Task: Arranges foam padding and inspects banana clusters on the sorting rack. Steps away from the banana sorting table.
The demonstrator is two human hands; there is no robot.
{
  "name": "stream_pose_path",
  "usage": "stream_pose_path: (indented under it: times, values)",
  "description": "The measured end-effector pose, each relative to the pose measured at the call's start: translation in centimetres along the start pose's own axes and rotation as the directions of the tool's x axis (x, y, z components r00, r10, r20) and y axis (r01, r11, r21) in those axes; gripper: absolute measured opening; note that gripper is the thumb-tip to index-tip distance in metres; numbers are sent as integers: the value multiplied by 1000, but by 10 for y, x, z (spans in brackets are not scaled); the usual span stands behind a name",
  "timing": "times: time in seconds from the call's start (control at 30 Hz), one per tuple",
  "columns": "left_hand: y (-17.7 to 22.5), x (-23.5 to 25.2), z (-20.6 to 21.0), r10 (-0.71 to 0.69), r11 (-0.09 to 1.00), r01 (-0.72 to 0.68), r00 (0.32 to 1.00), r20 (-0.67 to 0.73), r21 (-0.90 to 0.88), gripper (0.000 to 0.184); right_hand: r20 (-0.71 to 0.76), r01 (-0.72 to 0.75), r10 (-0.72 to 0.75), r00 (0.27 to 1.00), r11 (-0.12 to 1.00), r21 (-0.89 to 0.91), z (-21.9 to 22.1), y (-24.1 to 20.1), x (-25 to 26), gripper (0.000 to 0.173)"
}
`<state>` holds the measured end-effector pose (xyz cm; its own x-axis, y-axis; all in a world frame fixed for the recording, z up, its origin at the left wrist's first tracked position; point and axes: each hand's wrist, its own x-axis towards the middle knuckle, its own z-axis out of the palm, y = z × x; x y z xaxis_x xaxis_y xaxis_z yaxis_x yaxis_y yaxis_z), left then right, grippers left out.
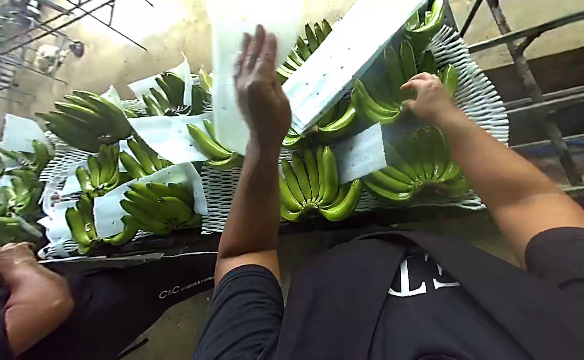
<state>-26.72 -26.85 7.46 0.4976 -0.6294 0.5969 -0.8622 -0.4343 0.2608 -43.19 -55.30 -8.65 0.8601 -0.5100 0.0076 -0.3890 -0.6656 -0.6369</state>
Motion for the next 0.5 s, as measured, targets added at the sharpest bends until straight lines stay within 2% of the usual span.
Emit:
stream_pose_path:
  times: [0.1,0.13,0.2,0.27,0.37,0.43,0.5]
  values:
    - [-2,15,61,-91,994,101,982,168,-47,45,-71,-28,27,997,1000,-13,4,-9,36,47]
    - [4,17,80,-125,987,146,961,245,-70,45,-107,-62,60,992,998,-18,3,-9,48,52]
    - [17,17,116,-200,942,293,881,429,-162,45,-160,-180,177,971,984,-6,-3,-6,70,65]
    - [23,14,151,-296,791,528,771,564,-308,43,-146,-314,311,939,950,3,-6,3,87,77]
    - [21,10,189,-425,468,773,622,658,-428,39,-61,-419,417,907,907,-25,-1,7,104,92]
    - [19,8,206,-471,312,830,558,683,-463,39,-23,-454,453,891,891,-34,6,13,114,97]
    - [20,7,212,-492,236,835,543,681,-496,41,17,-468,468,884,884,-6,10,26,123,99]
